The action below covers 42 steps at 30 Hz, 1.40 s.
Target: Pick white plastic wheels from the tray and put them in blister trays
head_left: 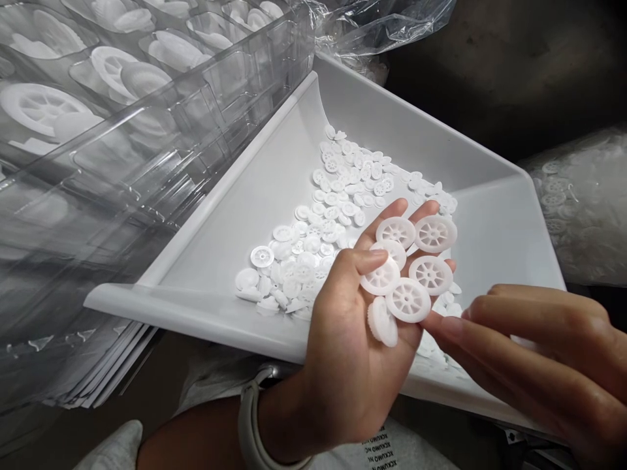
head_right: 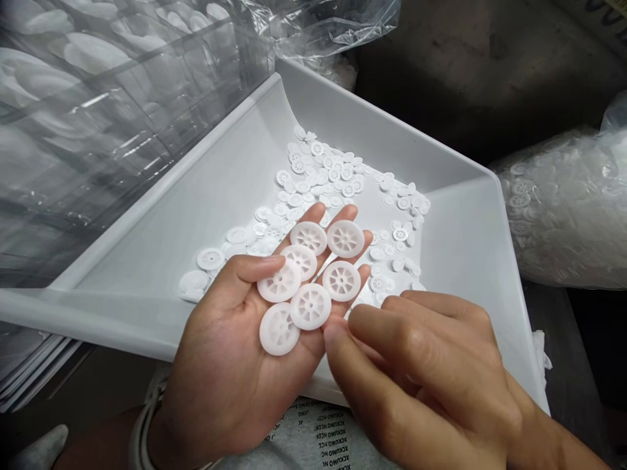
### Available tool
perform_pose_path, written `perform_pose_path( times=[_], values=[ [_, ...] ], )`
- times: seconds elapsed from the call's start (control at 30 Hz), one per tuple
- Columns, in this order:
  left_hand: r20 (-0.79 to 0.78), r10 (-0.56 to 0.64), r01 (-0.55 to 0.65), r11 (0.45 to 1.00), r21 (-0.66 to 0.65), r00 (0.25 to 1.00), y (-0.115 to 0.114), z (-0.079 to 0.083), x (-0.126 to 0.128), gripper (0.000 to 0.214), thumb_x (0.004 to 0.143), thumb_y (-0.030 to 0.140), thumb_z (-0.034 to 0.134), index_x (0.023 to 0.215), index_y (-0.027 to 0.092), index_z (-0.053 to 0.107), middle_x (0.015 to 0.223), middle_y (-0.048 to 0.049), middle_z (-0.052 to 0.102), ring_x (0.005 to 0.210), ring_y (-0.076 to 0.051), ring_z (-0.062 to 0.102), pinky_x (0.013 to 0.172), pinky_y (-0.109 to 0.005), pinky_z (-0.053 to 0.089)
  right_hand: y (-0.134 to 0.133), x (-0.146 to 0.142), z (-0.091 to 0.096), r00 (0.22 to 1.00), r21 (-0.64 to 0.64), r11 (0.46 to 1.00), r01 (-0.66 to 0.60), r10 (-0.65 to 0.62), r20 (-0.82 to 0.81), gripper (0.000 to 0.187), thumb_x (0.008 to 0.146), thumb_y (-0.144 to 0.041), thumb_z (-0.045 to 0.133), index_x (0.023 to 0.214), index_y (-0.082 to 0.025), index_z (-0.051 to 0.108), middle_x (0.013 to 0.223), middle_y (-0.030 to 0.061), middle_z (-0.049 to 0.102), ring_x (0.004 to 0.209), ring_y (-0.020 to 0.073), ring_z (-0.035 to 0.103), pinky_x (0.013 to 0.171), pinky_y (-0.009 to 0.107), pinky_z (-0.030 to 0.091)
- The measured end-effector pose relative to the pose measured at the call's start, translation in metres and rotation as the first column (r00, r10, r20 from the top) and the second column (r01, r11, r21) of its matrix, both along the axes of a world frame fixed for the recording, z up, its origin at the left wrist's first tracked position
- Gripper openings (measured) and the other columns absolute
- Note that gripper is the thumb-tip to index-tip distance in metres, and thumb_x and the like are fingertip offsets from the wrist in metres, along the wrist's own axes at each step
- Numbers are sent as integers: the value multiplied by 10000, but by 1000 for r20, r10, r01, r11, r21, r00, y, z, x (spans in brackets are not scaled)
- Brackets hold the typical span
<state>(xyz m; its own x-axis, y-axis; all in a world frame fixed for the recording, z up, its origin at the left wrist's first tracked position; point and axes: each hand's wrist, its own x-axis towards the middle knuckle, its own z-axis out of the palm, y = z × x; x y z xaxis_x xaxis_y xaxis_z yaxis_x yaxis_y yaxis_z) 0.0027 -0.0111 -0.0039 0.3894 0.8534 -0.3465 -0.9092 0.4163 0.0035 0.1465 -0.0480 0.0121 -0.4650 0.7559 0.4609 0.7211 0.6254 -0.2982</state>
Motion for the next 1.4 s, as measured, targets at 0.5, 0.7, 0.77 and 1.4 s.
perform_pose_path(
  times=[0.5, 0.7, 0.77, 1.4],
  values=[
    [10, -39, 41, 966, -257, 999, 6, 7, 3, 430, 823, 193, 500, 1238, 117, 588, 1160, -127, 692, 1075, -227, 655, 893, -300, 550, 45, 21, 6, 998, -26, 998, 57, -57, 4, 250, 913, -180, 603, 1156, -183, 545, 692, -31, 436, 575, 65, 457, 534, 189, 385],
    [-46, -166, 145, 945, -294, 985, 11, 15, -2, 284, 821, 166, 482, 1020, 131, 681, 947, -72, 752, 804, -176, 719, 693, -253, 595, 52, 25, 3, 992, -348, 929, 130, -125, 36, 353, 920, -337, 614, 1244, -263, 497, 830, -15, 488, 728, 92, 489, 646, 198, 417],
    [-50, -185, 160, 936, -315, 982, 12, 15, -2, 238, 821, 168, 489, 942, 139, 691, 877, -66, 752, 770, -174, 716, 655, -248, 590, 53, 26, 3, 990, -395, 908, 142, -134, 48, 310, 925, -340, 609, 1215, -285, 514, 807, -28, 478, 697, 83, 475, 623, 188, 403],
    [11, -317, 295, 870, -395, 949, 20, 20, -14, 494, 836, 158, 407, 1321, 117, 489, 938, -103, 750, 889, -214, 717, 772, -305, 587, 55, 26, 10, 996, -400, 913, 77, -84, -1, 313, 878, -327, 674, 1169, -276, 569, 921, -7, 614, 648, 83, 512, 580, 189, 418]
  ],
)
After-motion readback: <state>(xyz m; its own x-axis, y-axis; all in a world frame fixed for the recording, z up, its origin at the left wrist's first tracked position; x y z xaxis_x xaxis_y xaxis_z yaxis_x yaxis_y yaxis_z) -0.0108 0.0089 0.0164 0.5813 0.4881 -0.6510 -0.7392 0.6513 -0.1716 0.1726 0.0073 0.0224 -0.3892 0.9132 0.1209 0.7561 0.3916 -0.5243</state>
